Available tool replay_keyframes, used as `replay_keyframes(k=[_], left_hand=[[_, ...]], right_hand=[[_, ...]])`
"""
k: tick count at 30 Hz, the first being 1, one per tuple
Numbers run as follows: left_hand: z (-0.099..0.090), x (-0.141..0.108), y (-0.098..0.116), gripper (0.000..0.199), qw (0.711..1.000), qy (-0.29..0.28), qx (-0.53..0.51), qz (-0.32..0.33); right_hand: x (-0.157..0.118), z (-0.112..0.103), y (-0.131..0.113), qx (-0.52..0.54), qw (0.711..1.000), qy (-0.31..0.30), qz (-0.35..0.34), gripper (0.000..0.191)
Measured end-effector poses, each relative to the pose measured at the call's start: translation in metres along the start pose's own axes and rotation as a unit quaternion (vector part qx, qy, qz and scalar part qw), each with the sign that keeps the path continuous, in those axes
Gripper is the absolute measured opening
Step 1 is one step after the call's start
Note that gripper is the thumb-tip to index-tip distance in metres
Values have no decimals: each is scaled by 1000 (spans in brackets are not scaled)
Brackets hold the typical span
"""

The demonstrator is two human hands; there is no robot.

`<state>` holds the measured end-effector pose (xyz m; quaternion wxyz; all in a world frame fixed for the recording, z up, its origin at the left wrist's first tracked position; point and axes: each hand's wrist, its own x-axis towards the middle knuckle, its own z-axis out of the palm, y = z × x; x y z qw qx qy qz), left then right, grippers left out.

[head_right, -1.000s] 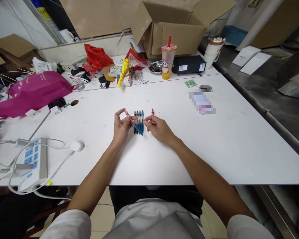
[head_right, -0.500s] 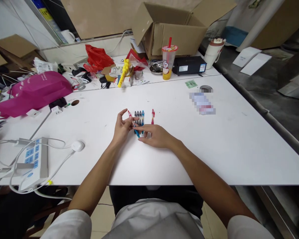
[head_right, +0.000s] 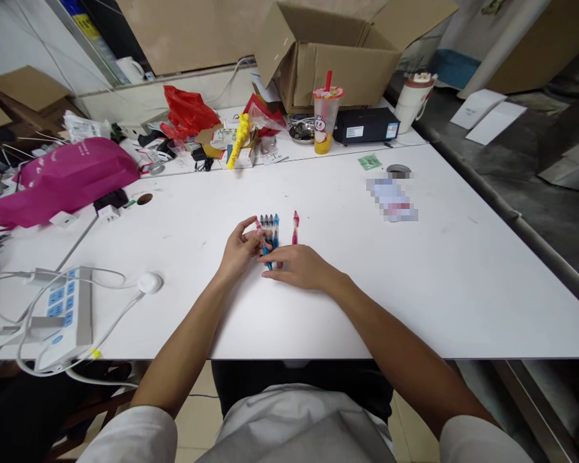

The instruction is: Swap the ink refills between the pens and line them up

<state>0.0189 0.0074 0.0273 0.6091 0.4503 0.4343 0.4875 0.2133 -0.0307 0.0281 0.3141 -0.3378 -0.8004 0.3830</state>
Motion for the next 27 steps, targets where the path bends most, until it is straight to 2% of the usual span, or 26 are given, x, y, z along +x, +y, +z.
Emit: replay_keyframes(k=[5, 11, 18, 23, 27], left_hand=[[-1, -1, 1, 60, 1000, -18, 3, -18], [-5, 1, 2, 59, 999, -3, 5, -33], [-5, 1, 5, 55, 999, 10, 5, -51], [-8, 1, 6, 54, 998, 41, 13, -40], [-9, 2, 9, 39, 997, 63, 30, -29]], right_hand=[[0, 3, -4, 24, 998, 10, 55, 28], [-1, -4, -5, 80, 987, -27, 133, 42], [-1, -7, -11, 105, 982, -79, 135, 54], [-1, -8, -10, 83, 992, -34, 85, 50], [1, -12, -1, -43, 996, 42, 61, 46]])
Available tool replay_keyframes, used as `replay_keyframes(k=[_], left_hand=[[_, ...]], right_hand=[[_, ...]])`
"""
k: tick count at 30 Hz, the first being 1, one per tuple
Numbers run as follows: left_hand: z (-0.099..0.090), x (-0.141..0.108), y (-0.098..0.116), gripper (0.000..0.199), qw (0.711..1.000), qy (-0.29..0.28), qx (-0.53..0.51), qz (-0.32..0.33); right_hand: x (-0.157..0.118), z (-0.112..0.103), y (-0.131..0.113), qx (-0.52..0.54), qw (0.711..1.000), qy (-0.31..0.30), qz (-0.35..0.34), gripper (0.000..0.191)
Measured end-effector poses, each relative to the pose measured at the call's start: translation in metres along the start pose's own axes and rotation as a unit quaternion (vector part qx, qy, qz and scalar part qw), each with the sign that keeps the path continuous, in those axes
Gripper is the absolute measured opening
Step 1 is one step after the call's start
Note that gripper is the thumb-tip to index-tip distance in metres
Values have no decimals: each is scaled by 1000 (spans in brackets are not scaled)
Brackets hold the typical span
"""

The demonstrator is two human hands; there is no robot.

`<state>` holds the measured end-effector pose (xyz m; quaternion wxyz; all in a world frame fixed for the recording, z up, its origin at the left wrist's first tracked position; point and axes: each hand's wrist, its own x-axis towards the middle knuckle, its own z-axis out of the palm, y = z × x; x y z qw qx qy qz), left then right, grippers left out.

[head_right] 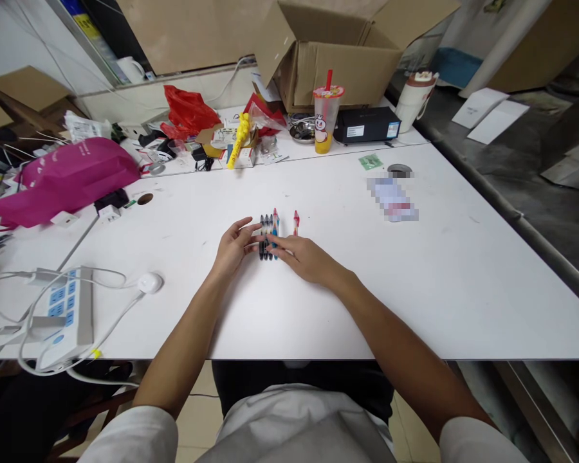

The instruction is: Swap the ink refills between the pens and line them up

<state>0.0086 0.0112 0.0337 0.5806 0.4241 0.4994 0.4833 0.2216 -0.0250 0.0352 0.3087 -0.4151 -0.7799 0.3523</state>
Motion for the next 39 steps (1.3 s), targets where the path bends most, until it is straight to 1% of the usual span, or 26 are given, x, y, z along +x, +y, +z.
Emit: replay_keyframes(k=[3, 8, 12, 15, 26, 31, 35, 39], left_hand=[[0, 0, 2, 31, 1000, 3, 8, -2], [1, 0, 2, 24, 1000, -1, 18, -2], [1, 0, 1, 19, 1000, -1, 15, 1], [1, 0, 0, 17, 1000, -3, 16, 3], [1, 1, 1, 21, 1000, -4, 21, 2], [0, 0, 0, 20, 1000, -6, 27, 2], [0, 0, 0, 19, 1000, -5, 28, 5], [0, 0, 1, 20, 999, -6, 35, 5]], right_hand=[[3, -1, 7, -79, 996, 25, -9, 45], [3, 1, 9, -160, 987, 9, 4, 43], [3, 2, 9, -243, 969, -6, -33, 43], [4, 2, 10, -282, 958, -6, -54, 43], [5, 3, 18, -317, 945, 16, -83, 38], [3, 2, 22, -316, 945, 18, -87, 33], [3, 0, 19, -312, 946, 13, -83, 33], [3, -1, 17, -300, 950, 23, -85, 31]])
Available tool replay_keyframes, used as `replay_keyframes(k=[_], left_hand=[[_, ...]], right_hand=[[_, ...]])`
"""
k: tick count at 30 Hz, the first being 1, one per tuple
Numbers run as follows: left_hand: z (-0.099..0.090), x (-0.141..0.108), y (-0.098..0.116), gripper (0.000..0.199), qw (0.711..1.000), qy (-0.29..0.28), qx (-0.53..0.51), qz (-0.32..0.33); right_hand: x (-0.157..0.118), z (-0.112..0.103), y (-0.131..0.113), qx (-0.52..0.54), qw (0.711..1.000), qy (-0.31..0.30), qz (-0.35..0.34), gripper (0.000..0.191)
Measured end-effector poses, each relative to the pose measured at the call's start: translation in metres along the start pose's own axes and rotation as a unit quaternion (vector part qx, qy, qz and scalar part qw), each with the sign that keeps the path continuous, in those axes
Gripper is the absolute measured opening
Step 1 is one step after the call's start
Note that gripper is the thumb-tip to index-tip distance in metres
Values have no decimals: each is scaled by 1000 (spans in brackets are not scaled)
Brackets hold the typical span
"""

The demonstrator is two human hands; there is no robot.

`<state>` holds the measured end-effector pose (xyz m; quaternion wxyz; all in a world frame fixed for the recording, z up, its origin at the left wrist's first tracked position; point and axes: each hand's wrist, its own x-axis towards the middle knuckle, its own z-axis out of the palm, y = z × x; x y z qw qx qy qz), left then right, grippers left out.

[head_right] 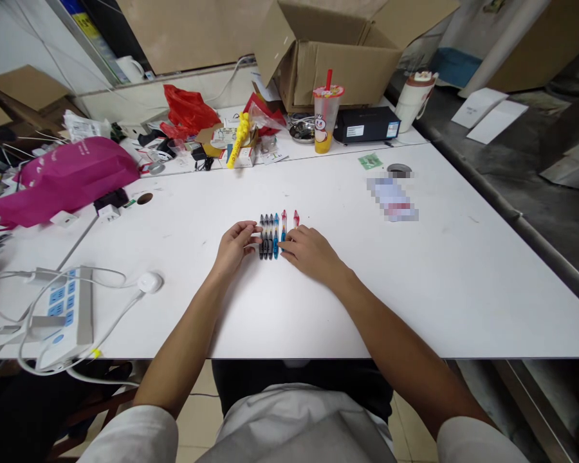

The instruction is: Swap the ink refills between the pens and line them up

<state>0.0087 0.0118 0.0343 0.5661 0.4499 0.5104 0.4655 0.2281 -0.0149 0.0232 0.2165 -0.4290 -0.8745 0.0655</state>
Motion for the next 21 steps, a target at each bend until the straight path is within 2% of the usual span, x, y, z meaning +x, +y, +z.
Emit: replay_keyframes(k=[14, 17, 21], left_hand=[[1, -1, 0, 22, 1000, 2, -1, -2], [0, -1, 1, 23, 1000, 2, 1, -1], [0, -2, 1, 21, 1000, 1, -3, -3]], right_hand=[[-2, 1, 4, 2, 1000, 4, 7, 15], [-2, 1, 5, 6, 1000, -4, 5, 17], [-4, -1, 7, -8, 1000, -13, 6, 29]])
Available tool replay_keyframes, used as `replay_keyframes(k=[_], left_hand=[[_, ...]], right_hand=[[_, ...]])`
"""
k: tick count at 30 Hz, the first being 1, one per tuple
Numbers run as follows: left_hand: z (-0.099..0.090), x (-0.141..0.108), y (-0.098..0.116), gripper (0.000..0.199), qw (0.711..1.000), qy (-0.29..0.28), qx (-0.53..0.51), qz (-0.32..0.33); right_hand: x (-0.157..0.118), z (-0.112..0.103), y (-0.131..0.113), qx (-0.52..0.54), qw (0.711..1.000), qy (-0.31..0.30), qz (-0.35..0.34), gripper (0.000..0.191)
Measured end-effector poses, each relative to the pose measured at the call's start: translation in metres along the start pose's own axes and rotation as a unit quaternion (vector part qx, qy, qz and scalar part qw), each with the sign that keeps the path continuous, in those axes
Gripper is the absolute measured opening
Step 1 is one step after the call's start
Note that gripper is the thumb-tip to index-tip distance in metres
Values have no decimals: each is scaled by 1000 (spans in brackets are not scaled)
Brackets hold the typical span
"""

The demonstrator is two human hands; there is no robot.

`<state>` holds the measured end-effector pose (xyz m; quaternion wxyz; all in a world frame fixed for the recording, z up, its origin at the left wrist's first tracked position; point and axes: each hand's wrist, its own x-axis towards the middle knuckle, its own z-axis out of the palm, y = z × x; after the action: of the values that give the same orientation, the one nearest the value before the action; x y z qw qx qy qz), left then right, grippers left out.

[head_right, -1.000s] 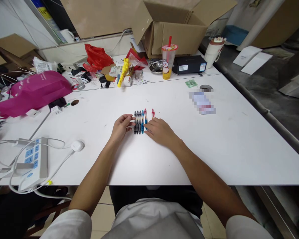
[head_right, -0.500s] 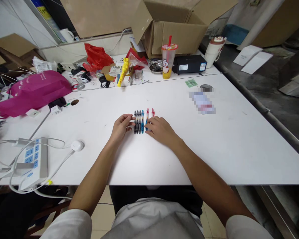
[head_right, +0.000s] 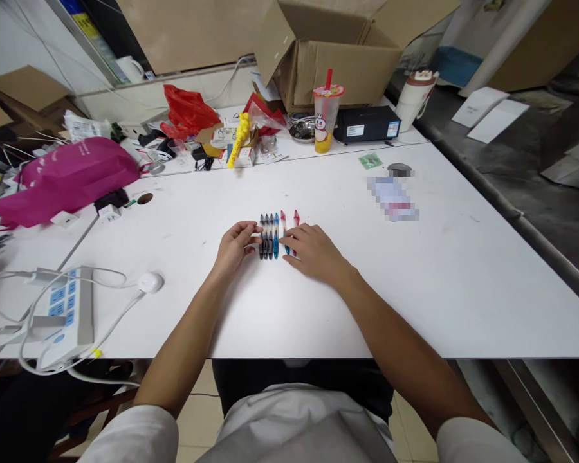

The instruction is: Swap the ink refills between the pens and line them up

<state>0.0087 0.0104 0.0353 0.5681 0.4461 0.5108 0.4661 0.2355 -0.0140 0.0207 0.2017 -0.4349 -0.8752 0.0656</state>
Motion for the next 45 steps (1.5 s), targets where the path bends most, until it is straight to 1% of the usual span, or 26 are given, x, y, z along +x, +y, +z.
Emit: replay_keyframes(k=[2, 8, 13, 19, 29, 38, 41, 43, 45], left_hand=[[0, 0, 0, 19, 1000, 1, -1, -3], [0, 0, 1, 19, 1000, 0, 0, -3], [0, -1, 1, 18, 1000, -1, 3, -3], [0, -1, 1, 21, 1000, -2, 5, 1], [0, 0, 0, 17, 1000, -2, 2, -2], [0, 0, 0, 21, 1000, -2, 3, 0], [0, 0, 0, 22, 1000, -2, 3, 0], [0, 0, 0, 24, 1000, -1, 6, 0], [0, 0, 0, 25, 1000, -1, 10, 2]], right_hand=[[-1, -1, 1, -5, 1000, -3, -2, 32], [-2, -2, 3, -1, 1000, -9, 0, 30], [-1, -2, 1, 6, 1000, -20, -12, 28], [1, 1, -1, 4, 1000, -8, -15, 26], [2, 4, -6, -2, 1000, 8, -18, 26], [2, 4, -6, 4, 1000, 5, -19, 28], [2, 2, -5, 1, 1000, 30, 9, 30], [3, 0, -5, -10, 996, 54, 67, 29], [4, -2, -5, -20, 987, 57, 152, 27]])
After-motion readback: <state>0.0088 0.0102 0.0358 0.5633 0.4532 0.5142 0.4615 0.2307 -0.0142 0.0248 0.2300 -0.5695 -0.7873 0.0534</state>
